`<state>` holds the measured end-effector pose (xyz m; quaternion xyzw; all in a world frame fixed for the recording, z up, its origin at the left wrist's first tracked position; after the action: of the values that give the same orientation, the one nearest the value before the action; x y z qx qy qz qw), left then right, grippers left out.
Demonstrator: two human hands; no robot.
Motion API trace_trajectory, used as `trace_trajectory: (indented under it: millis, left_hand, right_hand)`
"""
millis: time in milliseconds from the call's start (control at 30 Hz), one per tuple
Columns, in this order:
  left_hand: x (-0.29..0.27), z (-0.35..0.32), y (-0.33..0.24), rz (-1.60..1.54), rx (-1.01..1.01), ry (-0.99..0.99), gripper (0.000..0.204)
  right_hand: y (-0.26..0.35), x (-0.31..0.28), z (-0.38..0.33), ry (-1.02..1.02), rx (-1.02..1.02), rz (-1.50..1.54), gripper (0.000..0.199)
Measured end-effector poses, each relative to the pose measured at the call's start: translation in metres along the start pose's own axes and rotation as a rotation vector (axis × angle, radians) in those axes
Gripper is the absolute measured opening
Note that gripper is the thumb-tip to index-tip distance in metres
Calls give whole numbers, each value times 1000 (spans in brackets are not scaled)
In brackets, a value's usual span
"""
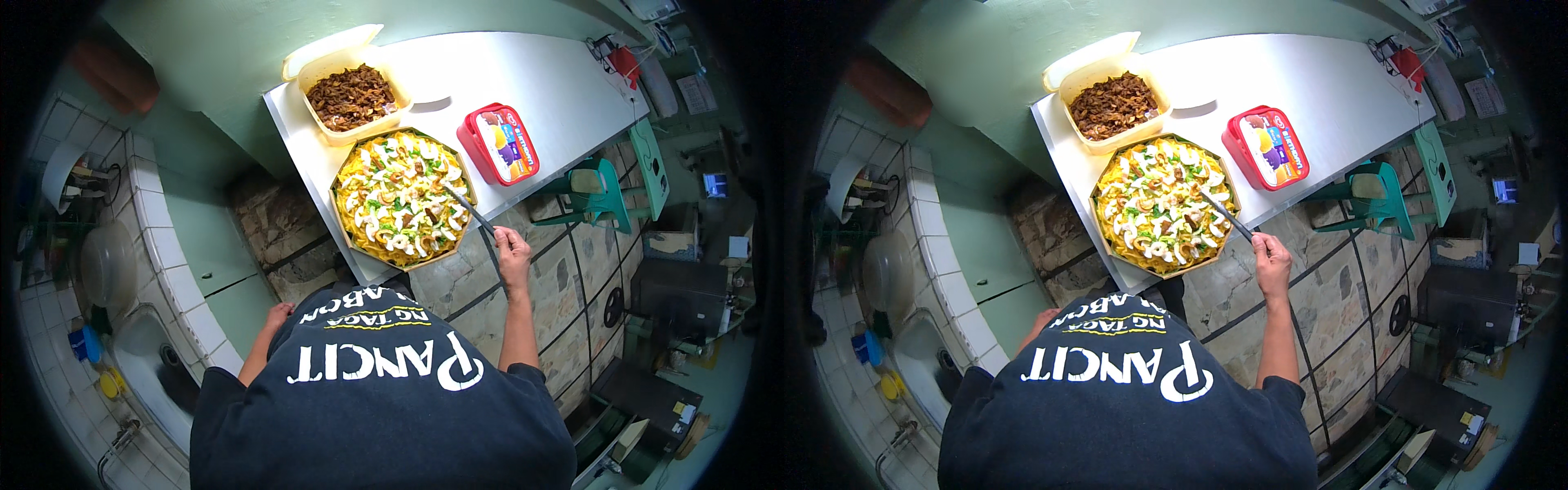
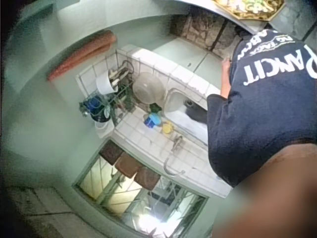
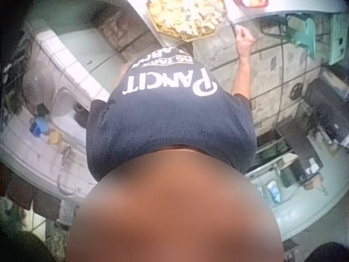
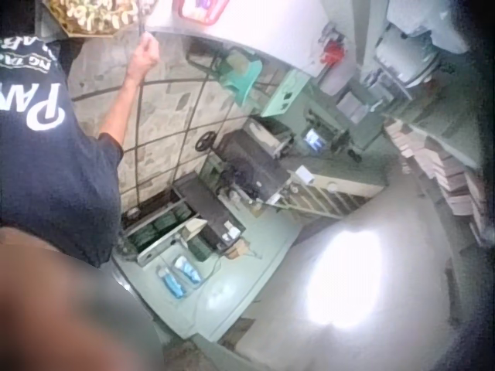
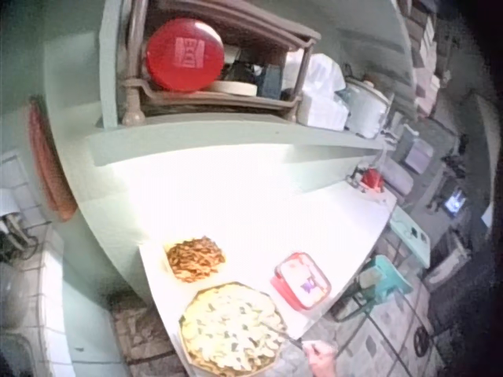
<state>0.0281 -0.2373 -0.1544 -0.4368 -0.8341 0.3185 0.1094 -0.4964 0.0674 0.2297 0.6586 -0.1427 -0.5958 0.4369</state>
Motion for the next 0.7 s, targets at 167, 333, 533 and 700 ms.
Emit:
trace_trajectory:
  millis: [167, 333, 533, 700]
  left_hand:
    - [-4, -6, -2, 64, 26, 8, 29]
    - [-5, -11, 5, 1, -112, -49, 29]
    - [-5, -8, 13, -29, -68, -36, 30]
    - [-6, -7, 13, -47, -73, -41, 30]
  right_hand:
    - [7, 30, -1, 145, 13, -55, 22]
    - [23, 38, -4, 177, -100, -244, 21]
    - [35, 19, 2, 106, -110, -324, 21]
    - [55, 32, 0, 124, -202, -475, 18]
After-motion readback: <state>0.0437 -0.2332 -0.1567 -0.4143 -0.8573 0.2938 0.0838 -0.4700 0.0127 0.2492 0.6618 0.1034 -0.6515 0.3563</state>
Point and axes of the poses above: each hand's wrist, its own z-axis towards the middle knuckle, its own x-axis out of the palm, y = z × x, the point moved 8 cm from there along z, towards the middle knuckle, and after that the axes turned 3 degrees about -z, right-handed, at the moved point
